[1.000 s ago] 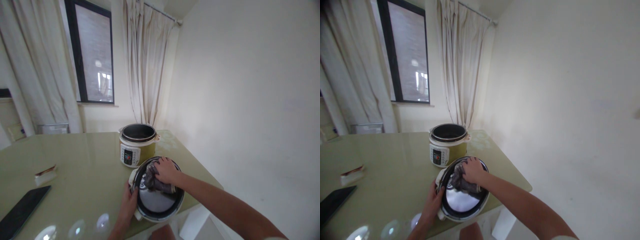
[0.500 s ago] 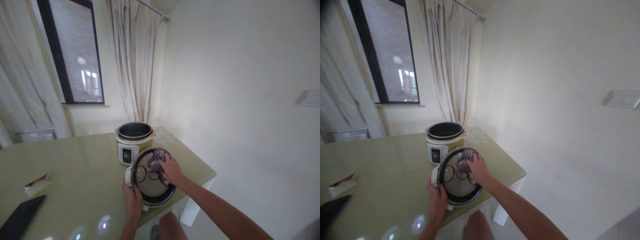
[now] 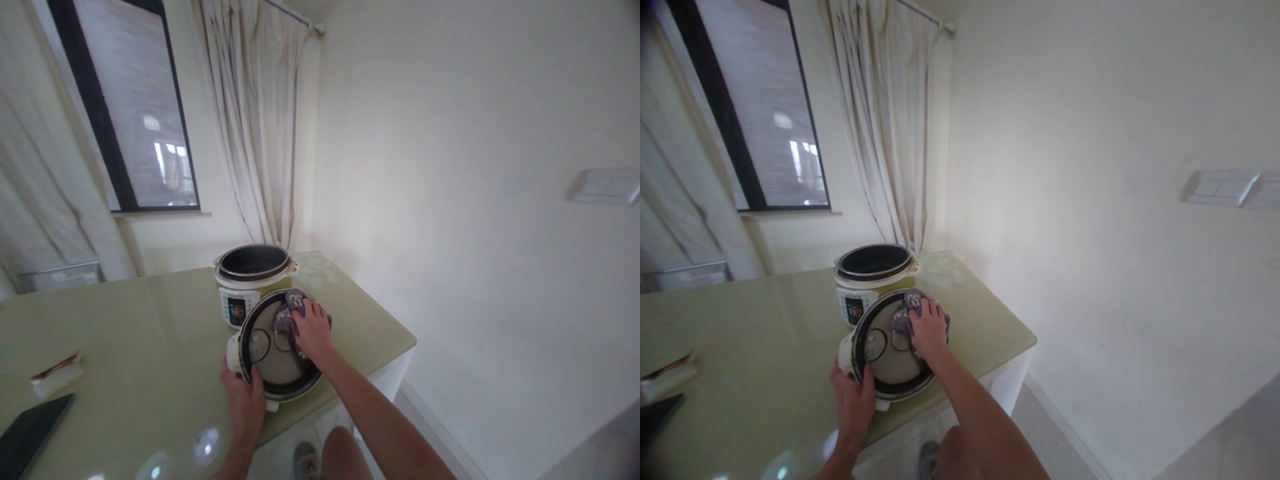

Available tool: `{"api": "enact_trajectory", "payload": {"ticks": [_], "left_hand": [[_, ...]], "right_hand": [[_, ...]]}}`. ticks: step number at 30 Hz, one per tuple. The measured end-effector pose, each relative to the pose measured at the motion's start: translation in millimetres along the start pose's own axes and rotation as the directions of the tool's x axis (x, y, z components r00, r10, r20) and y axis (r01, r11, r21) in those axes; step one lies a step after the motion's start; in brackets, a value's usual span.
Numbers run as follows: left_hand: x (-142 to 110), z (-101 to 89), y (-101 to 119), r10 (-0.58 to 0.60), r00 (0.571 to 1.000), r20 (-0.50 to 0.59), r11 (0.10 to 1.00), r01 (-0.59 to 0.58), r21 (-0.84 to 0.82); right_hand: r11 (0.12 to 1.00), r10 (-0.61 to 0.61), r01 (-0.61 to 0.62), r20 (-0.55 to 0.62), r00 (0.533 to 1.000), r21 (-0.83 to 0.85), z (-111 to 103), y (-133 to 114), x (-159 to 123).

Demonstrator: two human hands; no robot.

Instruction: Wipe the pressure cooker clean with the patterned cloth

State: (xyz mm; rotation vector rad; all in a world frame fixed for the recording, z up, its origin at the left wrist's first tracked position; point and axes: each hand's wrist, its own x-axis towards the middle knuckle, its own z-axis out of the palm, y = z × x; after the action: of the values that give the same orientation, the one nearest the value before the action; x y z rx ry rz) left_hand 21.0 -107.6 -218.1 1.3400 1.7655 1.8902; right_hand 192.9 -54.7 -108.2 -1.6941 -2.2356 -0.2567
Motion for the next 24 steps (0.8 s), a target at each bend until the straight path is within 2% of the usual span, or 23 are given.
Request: {"api": "enact_trajectory", "payload": {"ticks": [2,4,7,9,10,13,15,16,18,21,23,24], "left_hand": [[2,0.2,-2,-0.011,1.000,-0.015,1.000,0.011,-0.004],[4,1.4,-6,-0.049,0.999,-0.008,0.998,0.049,-0.025],[9,3.9,-15,-0.105,0.994,-0.015,0.993,0.104,-0.055],[11,4.7,-21,-0.123,0.992,-0.014,0.991,0.122,-0.053],[12,4.7,-23,-0.127,0.992,-0.008,0.991,0.126,-0.049],[12,3.6,-29,-0.131,0.991,0.001,0.991,0.130,-0.036],[10,3.0,-30,-0.146,0.989,0.012,0.989,0.146,-0.030],[9,2.9,-30,-0.157,0.987,0.017,0.987,0.158,-0.032],[6,3.6,-28,-0.180,0.983,0.017,0.982,0.181,-0.047],[4,5.9,-22,-0.191,0.982,0.003,0.979,0.190,-0.070],[3,7.3,-19,-0.188,0.982,0.002,0.980,0.188,-0.072],[3,7.8,-18,-0.185,0.983,-0.001,0.980,0.184,-0.070]], "right_hand": [[1.000,0.025,-0.025,0.006,1.000,0.015,5,10,-17],[0.998,0.001,-0.002,0.016,1.000,0.063,14,11,-37],[0.975,-0.155,0.148,0.033,0.987,0.168,28,2,-55],[0.949,-0.242,0.233,0.017,0.970,0.215,32,-3,-49],[0.948,-0.231,0.228,-0.009,0.973,0.222,33,-4,-42],[0.974,-0.036,0.065,-0.134,0.990,0.216,35,-6,-10],[0.974,0.016,0.032,-0.213,0.977,0.223,39,-9,8],[0.971,-0.018,0.075,-0.246,0.969,0.228,42,-13,14],[0.945,-0.163,0.238,-0.312,0.936,0.222,49,-24,22],[0.854,-0.422,0.497,-0.353,0.835,0.155,52,-41,28],[0.827,-0.493,0.549,-0.312,0.812,0.122,46,-44,35],[0.839,-0.485,0.532,-0.279,0.829,0.120,42,-41,38]]}}
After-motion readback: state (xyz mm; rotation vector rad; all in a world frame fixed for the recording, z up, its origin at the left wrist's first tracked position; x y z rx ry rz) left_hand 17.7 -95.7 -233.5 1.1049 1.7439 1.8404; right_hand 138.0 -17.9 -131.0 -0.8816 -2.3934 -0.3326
